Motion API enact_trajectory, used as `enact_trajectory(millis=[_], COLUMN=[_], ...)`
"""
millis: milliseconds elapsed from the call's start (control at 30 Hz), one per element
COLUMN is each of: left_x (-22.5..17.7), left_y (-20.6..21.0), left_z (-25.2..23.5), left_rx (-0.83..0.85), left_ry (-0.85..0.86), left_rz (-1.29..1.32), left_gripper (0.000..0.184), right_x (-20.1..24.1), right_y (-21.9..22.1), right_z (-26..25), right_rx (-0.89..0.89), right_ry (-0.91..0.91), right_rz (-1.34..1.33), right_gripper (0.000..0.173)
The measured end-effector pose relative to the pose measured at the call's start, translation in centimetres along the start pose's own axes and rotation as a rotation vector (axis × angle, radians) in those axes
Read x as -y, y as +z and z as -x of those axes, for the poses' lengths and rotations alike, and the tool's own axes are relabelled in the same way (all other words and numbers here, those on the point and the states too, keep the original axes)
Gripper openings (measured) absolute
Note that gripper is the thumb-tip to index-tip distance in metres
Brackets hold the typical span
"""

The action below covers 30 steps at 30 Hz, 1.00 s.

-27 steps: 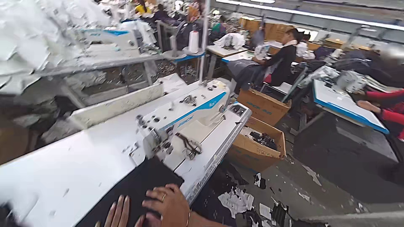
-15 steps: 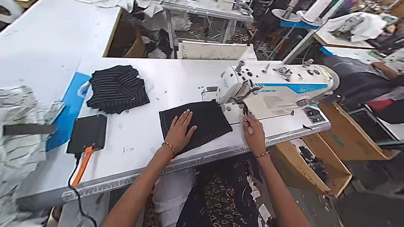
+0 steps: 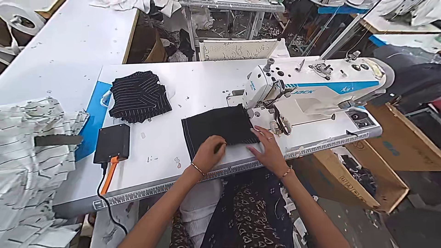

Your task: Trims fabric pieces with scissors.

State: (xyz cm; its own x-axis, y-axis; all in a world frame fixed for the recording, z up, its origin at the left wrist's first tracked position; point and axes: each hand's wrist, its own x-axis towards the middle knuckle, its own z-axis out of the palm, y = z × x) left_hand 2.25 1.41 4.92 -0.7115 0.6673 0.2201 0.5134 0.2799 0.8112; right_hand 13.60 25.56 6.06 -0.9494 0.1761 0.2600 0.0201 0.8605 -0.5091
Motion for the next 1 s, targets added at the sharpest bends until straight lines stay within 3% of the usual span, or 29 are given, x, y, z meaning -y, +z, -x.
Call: enact_trajectory(millis=[67,133,167,267,367,533,667,767,867,933,1000], left_x=[0.2,0.5,0.6,0.9,0.9,1.5,1.6,0.9,0.5,0.1,-0.1], left_y=[-1.6,-2.6,-3.0,-3.9,-4.1,-4.3,-4.3,-3.9,-3.1,-2.8,-2.4], left_z=[-0.4,-0.8,-0.9,-0.5,-0.6,-0.7,-0.5,-0.7,0.0,0.6,1.1], left_rx=[-0.057,-0.173,-0.238,-0.351,-0.388,-0.410,-0.406,-0.427,-0.262,-0.088,0.006], left_ry=[-0.266,-0.520,-0.611,-0.714,-0.715,-0.701,-0.675,-0.671,-0.551,-0.386,-0.222], left_rz=[0.273,0.602,0.768,1.080,1.140,1.196,1.261,1.239,0.899,0.559,0.399], left_gripper=[0.022,0.017,0.017,0.021,0.025,0.025,0.026,0.025,0.025,0.030,0.032], right_x=[0.5,1.8,3.1,7.1,10.7,13.0,13.8,12.8,9.8,6.8,3.2], right_y=[1.6,2.3,2.2,1.8,0.5,-1.2,-2.2,-3.0,-4.2,-5.4,-6.8], right_z=[-1.3,-3.5,-4.9,-9.2,-13.0,-17.4,-17.4,-15.4,-11.2,-7.7,-4.4], right_rx=[0.066,0.015,-0.005,-0.099,-0.097,0.001,0.081,0.026,-0.001,0.089,0.233], right_ry=[-0.073,-0.133,-0.144,-0.254,-0.330,-0.457,-0.524,-0.521,-0.431,-0.286,-0.057], right_rz=[0.038,0.011,-0.014,-0.036,-0.026,-0.001,0.012,-0.009,-0.051,-0.026,-0.013], right_gripper=[0.047,0.024,0.023,0.017,0.016,0.022,0.020,0.017,0.018,0.020,0.024])
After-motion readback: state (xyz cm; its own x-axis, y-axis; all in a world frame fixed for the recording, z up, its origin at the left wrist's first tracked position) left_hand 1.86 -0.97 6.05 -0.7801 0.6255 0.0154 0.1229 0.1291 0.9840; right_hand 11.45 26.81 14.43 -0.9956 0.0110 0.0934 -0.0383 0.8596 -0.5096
